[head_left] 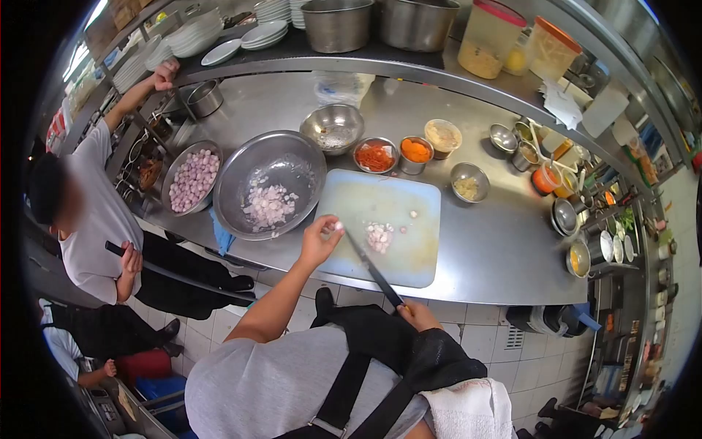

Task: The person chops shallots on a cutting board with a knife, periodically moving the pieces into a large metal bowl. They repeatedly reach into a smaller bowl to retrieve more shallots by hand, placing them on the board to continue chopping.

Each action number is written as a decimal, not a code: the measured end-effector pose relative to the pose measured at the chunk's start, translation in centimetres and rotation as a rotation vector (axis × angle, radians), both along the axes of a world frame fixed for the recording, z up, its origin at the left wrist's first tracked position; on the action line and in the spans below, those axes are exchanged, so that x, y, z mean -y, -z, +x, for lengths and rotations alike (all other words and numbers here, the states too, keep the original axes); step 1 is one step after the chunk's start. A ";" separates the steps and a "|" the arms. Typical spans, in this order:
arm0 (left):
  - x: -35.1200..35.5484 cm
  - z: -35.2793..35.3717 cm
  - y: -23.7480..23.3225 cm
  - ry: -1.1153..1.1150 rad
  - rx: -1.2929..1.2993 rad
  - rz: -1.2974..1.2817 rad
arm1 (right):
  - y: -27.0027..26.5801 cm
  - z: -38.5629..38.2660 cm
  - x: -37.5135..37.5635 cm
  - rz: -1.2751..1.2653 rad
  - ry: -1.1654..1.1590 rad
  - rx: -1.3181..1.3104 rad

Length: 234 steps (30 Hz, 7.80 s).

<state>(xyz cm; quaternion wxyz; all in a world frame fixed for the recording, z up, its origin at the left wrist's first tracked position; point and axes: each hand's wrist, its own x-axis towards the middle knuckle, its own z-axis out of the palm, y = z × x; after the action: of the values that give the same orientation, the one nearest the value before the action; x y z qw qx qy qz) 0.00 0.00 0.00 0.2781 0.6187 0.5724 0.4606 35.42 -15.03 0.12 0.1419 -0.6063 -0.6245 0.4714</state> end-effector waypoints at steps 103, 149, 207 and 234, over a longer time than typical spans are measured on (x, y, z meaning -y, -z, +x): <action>-1.0 2.7 3.4 0.511 -0.412 0.320 | -4.7 -2.8 -3.3 0.199 -0.117 0.398; -0.4 3.3 3.2 0.414 -0.384 0.355 | -1.9 -0.7 -4.6 0.137 -0.160 0.278; -2.0 2.8 2.7 0.468 -0.263 0.230 | -4.2 -4.6 -3.0 0.150 -0.103 0.416; -1.5 2.9 2.6 0.437 -0.287 0.217 | -4.1 -3.5 -4.2 0.180 -0.034 0.202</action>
<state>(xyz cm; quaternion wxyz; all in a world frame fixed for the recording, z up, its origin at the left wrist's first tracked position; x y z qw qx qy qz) 2.92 1.52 -2.61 0.2190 0.8126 0.4063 0.3558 31.88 -10.86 4.25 0.1241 -0.6250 -0.6854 0.3523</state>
